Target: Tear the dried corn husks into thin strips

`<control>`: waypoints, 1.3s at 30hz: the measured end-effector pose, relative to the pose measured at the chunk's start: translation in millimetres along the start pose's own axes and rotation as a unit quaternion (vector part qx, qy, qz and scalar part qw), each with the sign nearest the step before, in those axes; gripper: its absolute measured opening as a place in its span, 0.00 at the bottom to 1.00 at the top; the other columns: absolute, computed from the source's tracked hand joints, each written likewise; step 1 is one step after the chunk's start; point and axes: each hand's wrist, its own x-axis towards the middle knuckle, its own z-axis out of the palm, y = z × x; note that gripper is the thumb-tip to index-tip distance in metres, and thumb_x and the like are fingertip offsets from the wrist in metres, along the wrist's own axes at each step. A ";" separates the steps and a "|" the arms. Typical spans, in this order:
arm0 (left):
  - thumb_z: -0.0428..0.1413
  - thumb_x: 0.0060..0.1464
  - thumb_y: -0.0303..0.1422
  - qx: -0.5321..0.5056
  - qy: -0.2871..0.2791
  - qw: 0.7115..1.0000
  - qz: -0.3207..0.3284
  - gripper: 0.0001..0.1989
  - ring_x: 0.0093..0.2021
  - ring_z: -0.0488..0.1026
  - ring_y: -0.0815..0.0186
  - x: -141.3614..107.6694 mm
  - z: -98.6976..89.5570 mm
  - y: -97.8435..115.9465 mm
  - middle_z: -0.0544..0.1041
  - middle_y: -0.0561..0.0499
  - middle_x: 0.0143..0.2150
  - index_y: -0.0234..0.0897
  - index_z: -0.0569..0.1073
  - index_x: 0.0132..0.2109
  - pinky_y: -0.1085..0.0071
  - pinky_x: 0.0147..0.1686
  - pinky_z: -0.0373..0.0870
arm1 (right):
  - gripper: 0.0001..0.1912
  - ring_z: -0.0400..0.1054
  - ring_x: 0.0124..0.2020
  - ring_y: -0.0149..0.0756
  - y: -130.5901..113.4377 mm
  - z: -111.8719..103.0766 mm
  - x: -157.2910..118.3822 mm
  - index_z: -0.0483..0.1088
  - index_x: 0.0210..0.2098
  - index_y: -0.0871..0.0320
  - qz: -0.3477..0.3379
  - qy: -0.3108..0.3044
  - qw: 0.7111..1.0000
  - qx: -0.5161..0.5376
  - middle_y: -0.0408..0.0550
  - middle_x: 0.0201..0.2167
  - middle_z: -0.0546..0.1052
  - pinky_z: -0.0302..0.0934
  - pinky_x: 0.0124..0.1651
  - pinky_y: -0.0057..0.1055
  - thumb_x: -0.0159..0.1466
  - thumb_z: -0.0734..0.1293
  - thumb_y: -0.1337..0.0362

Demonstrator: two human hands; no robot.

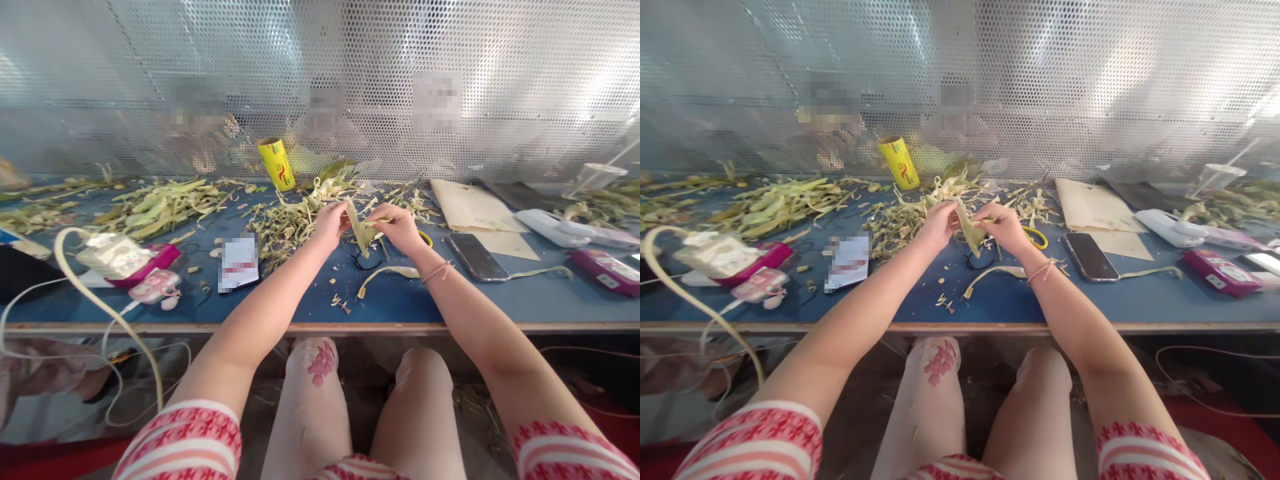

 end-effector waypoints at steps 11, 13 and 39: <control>0.66 0.44 0.34 0.138 -0.152 0.977 0.048 0.12 0.33 0.75 0.68 -12.1 6.4 -13.9 0.77 0.53 0.29 0.33 0.74 0.33 0.74 0.32 0.71 | 0.09 0.62 0.27 0.29 8.7 -4.4 5.0 0.71 0.26 0.56 0.085 0.177 0.980 0.027 0.40 0.24 0.72 0.58 0.33 0.29 0.52 0.71 0.58; 0.65 0.45 0.34 0.137 -0.142 0.979 0.043 0.11 0.29 0.74 0.69 -10.7 6.1 -14.9 0.76 0.53 0.27 0.33 0.74 0.33 0.75 0.30 0.71 | 0.10 0.61 0.27 0.29 7.6 -4.4 6.0 0.69 0.25 0.57 0.083 0.179 0.980 0.027 0.40 0.23 0.71 0.57 0.32 0.29 0.51 0.71 0.58; 0.56 0.41 0.63 -0.008 -0.268 0.961 -0.068 0.39 0.55 0.73 0.55 -25.2 -4.7 15.4 0.78 0.41 0.47 0.41 0.73 0.52 0.63 0.47 0.71 | 0.18 0.68 0.31 0.34 5.3 -17.1 11.4 0.70 0.26 0.54 0.067 0.217 0.969 0.101 0.43 0.28 0.75 0.65 0.35 0.34 0.47 0.75 0.49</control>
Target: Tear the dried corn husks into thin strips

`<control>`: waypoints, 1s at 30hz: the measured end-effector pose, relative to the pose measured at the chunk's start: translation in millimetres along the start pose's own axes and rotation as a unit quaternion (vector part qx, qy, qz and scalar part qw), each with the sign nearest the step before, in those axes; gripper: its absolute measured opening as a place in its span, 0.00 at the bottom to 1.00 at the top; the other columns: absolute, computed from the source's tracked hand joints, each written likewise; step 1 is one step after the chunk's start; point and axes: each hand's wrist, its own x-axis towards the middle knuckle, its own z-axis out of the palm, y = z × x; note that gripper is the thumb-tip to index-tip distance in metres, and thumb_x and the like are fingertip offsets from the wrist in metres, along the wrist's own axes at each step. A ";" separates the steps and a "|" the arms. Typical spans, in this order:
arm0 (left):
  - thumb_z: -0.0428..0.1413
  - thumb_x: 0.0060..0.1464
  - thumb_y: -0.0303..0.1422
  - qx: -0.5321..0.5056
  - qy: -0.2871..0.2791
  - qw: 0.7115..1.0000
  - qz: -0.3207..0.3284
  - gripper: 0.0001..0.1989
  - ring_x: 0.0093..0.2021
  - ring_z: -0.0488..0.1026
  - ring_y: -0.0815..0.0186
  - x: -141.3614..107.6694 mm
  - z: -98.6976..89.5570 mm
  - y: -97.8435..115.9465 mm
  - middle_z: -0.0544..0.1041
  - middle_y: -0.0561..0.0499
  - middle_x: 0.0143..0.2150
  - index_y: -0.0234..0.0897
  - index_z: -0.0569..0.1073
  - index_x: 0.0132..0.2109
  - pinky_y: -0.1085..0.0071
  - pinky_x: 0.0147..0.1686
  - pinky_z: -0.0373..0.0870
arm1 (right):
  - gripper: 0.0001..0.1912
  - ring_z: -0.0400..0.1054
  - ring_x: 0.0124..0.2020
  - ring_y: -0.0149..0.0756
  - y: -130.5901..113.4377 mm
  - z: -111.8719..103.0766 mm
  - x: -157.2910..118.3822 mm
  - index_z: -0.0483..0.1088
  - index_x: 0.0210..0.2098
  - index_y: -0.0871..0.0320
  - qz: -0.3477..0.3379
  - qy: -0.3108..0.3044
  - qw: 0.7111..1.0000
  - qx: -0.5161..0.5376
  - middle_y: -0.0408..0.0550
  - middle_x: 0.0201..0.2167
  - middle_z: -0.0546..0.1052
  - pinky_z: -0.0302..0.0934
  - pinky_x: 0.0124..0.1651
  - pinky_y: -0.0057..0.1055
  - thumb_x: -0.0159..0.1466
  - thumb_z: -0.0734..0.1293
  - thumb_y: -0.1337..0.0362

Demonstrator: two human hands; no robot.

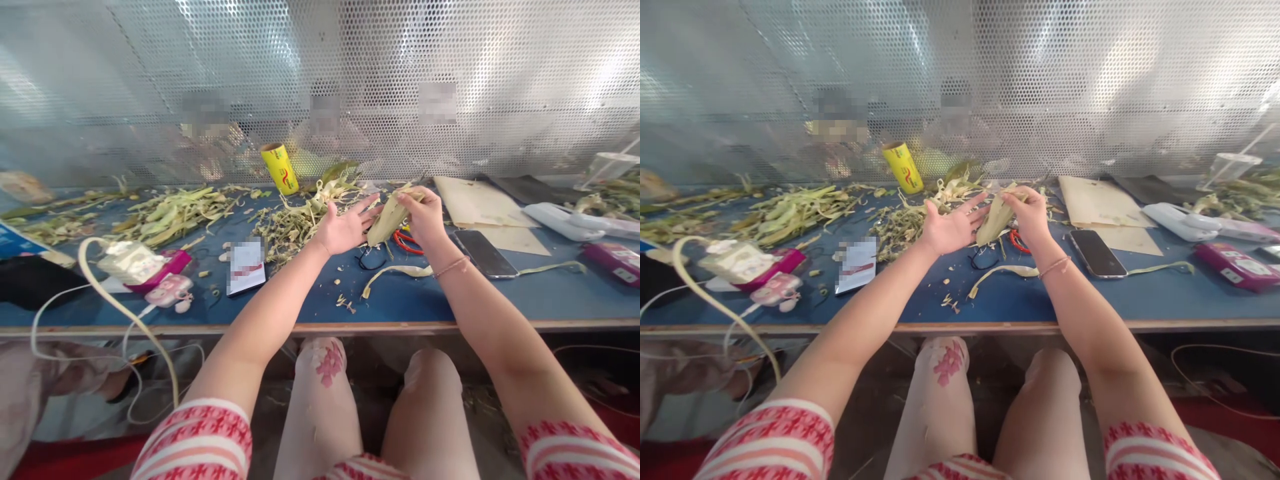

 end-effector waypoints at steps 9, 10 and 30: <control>0.59 0.31 0.65 0.038 -0.017 0.999 -0.001 0.46 0.57 0.71 0.55 -6.9 1.6 3.9 0.75 0.42 0.50 0.45 0.70 0.56 0.65 0.45 0.71 | 0.20 0.67 0.28 0.32 -4.4 -1.7 -1.9 0.66 0.25 0.53 0.008 -0.019 0.998 0.052 0.42 0.27 0.73 0.64 0.34 0.33 0.46 0.75 0.49; 0.60 0.31 0.65 0.047 -0.006 0.999 0.012 0.45 0.57 0.71 0.56 -7.1 1.4 4.0 0.76 0.42 0.50 0.45 0.71 0.55 0.65 0.45 0.71 | 0.20 0.66 0.28 0.31 -4.0 -2.2 -1.8 0.66 0.25 0.53 0.009 -0.019 0.999 0.048 0.42 0.27 0.73 0.64 0.33 0.33 0.46 0.75 0.48; 0.50 0.43 0.66 -0.034 -0.179 0.983 -0.031 0.48 0.61 0.67 0.50 6.6 -16.2 -1.2 0.69 0.39 0.63 0.44 0.63 0.65 0.56 0.53 0.66 | 0.20 0.68 0.22 0.27 8.0 -1.7 -5.1 0.69 0.24 0.55 0.135 -0.059 0.973 0.178 0.38 0.21 0.74 0.66 0.28 0.27 0.40 0.80 0.56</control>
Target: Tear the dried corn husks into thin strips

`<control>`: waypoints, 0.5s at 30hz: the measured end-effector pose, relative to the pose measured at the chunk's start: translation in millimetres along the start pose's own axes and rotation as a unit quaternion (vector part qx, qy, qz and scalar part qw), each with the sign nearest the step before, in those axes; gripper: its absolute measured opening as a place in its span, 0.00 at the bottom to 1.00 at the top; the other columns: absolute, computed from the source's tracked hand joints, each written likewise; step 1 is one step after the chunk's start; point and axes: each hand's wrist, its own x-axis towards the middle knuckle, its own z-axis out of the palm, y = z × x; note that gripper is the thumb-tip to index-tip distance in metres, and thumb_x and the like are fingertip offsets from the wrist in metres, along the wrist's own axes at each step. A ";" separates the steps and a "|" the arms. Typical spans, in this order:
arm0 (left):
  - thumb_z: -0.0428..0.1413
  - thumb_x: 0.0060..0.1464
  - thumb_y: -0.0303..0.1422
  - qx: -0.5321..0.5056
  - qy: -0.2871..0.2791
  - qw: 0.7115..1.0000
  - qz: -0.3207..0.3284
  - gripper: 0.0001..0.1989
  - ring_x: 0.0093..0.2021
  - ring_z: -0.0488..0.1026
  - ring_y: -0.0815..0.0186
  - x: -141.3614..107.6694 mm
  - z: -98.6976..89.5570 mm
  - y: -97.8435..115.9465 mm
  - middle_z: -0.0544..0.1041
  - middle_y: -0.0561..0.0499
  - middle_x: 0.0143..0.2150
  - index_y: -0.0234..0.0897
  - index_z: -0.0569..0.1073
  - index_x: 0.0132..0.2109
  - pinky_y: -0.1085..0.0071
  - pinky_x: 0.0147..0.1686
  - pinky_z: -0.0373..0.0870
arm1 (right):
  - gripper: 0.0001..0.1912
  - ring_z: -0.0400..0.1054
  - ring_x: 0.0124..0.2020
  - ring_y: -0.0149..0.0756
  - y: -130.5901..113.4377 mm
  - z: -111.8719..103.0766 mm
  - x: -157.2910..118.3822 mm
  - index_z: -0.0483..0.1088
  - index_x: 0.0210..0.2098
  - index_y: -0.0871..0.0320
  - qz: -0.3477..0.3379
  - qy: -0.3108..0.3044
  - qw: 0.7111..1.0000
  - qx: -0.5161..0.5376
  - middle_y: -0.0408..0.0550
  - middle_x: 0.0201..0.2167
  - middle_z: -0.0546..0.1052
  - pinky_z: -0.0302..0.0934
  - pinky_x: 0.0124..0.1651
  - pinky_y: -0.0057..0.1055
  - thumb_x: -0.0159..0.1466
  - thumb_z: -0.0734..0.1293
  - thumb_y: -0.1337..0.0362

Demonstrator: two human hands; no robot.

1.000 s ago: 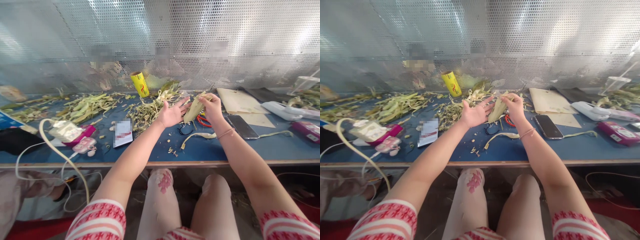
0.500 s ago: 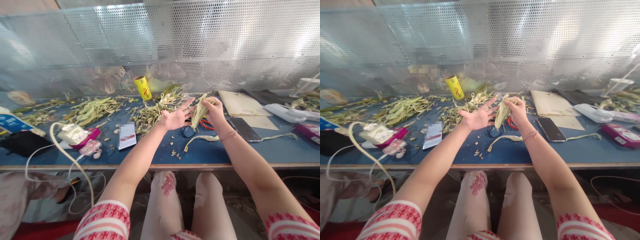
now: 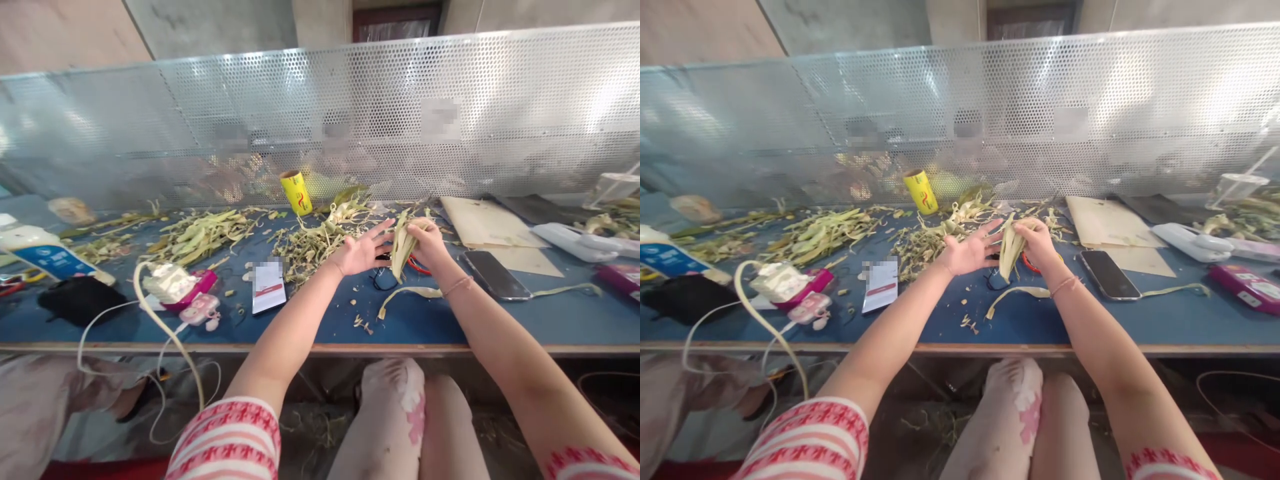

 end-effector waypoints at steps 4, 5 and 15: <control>0.35 0.59 0.57 0.075 0.192 0.978 0.002 0.38 0.37 0.76 0.61 16.8 -14.8 -8.6 0.81 0.40 0.36 0.31 0.78 0.42 0.68 0.39 0.69 | 0.22 0.69 0.21 0.28 9.6 -14.0 -1.1 0.68 0.24 0.55 0.075 -0.008 0.997 0.014 0.38 0.20 0.74 0.67 0.27 0.26 0.38 0.81 0.56; 0.32 0.62 0.51 0.096 0.239 0.966 0.009 0.37 0.30 0.74 0.65 20.0 -16.2 -9.7 0.79 0.42 0.29 0.31 0.78 0.37 0.70 0.34 0.67 | 0.22 0.69 0.21 0.28 12.3 -17.4 -0.9 0.70 0.25 0.55 0.090 0.000 0.996 0.017 0.38 0.20 0.75 0.67 0.26 0.26 0.38 0.81 0.56; 0.41 0.61 0.45 0.171 0.335 0.919 0.114 0.26 0.28 0.72 0.64 26.0 -13.5 -13.3 0.76 0.43 0.26 0.31 0.76 0.32 0.67 0.33 0.67 | 0.11 0.71 0.22 0.29 33.9 -38.6 7.8 0.68 0.29 0.54 0.102 0.115 0.988 -0.019 0.36 0.20 0.75 0.71 0.29 0.27 0.54 0.75 0.62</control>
